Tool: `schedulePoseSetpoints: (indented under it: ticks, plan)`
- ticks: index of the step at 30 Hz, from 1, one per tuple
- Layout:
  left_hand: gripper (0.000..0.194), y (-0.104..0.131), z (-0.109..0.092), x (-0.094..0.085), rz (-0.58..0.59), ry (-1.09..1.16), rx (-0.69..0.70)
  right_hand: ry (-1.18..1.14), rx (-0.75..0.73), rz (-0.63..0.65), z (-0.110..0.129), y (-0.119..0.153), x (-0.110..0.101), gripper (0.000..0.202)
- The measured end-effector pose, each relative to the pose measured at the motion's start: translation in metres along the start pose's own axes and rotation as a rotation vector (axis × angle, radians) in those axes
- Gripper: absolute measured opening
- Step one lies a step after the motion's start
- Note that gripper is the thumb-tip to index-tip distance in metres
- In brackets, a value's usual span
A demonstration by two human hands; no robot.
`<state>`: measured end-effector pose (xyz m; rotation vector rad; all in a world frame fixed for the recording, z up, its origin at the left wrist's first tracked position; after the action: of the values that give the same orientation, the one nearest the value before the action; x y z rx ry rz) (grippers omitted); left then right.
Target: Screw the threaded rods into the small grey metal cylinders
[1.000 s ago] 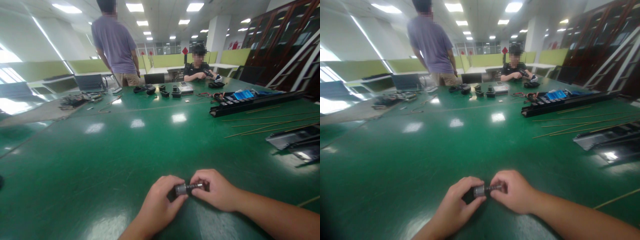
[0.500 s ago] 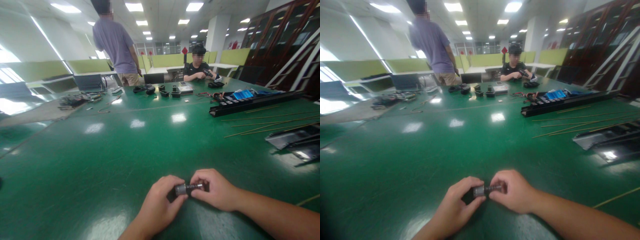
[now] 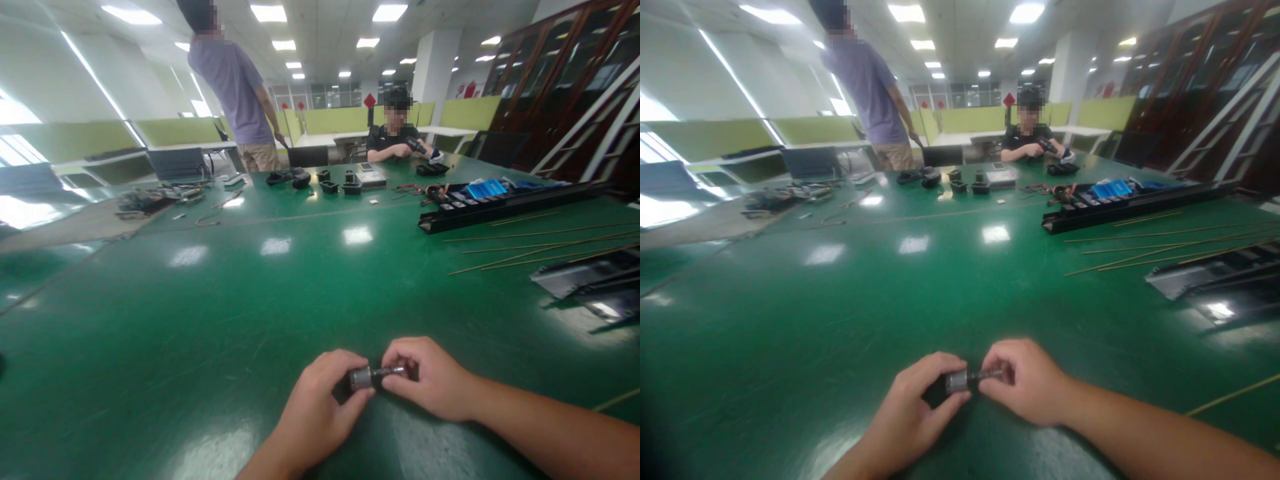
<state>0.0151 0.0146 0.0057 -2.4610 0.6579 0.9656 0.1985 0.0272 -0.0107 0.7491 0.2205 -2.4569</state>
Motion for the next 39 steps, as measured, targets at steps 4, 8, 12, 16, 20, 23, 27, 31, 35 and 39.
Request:
schedulePoseSetpoints:
  ticks: [4,8,12,16,20,23,27,31,35,39]
  plan:
    - [0.028,-0.0002,-0.0018,-0.0014,-0.027,0.005,0.014,-0.007,-0.002,-0.001,-0.0008,0.0002,-0.0004,0.012]
    - [0.029,0.0001,-0.0001,-0.0004,-0.029,0.006,0.013,-0.007,0.01,-0.006,-0.0017,0.0003,-0.0008,0.011]
    - [0.03,0.0,0.0022,0.001,-0.021,0.002,0.005,-0.013,0.016,-0.006,-0.0018,0.0004,-0.0004,0.011]
    - [0.029,-0.0005,0.0009,0.0003,-0.02,0.008,-0.004,-0.011,0.014,0.0,-0.0018,0.0001,-0.0004,0.011]
    - [0.027,-0.0012,-0.0016,-0.0013,-0.022,0.007,-0.005,-0.002,0.021,0.004,-0.0017,-0.0002,-0.0012,0.011]
    - [0.026,-0.0013,-0.0014,-0.0014,-0.018,0.013,0.0,-0.007,0.019,0.007,-0.0015,-0.0001,-0.0015,0.011]
    - [0.027,-0.0008,0.0009,-0.0002,-0.016,0.008,0.001,-0.001,0.013,0.003,-0.0016,0.0003,-0.0012,0.013]
    - [0.027,-0.0004,0.0015,0.0004,-0.016,0.006,0.0,-0.003,0.015,0.002,-0.0015,0.0001,-0.001,0.012]
    - [0.027,-0.0003,0.0005,0.0,-0.013,0.009,-0.003,-0.011,0.021,0.004,-0.0015,-0.0005,-0.0012,0.011]
    - [0.027,-0.0004,-0.0002,0.0001,-0.01,0.011,0.0,-0.003,0.014,-0.003,-0.0016,-0.0005,-0.001,0.012]
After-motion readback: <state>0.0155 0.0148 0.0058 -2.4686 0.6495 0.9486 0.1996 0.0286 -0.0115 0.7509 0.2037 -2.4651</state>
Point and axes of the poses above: each hand's wrist, its own y-axis away from the middle knuckle, its own x-axis out of the palm, z = x × y, the point moved 5 cm from there along -y, towards the middle knuckle, and after that the axes turned 8 degrees about z, right-handed, at the moved point
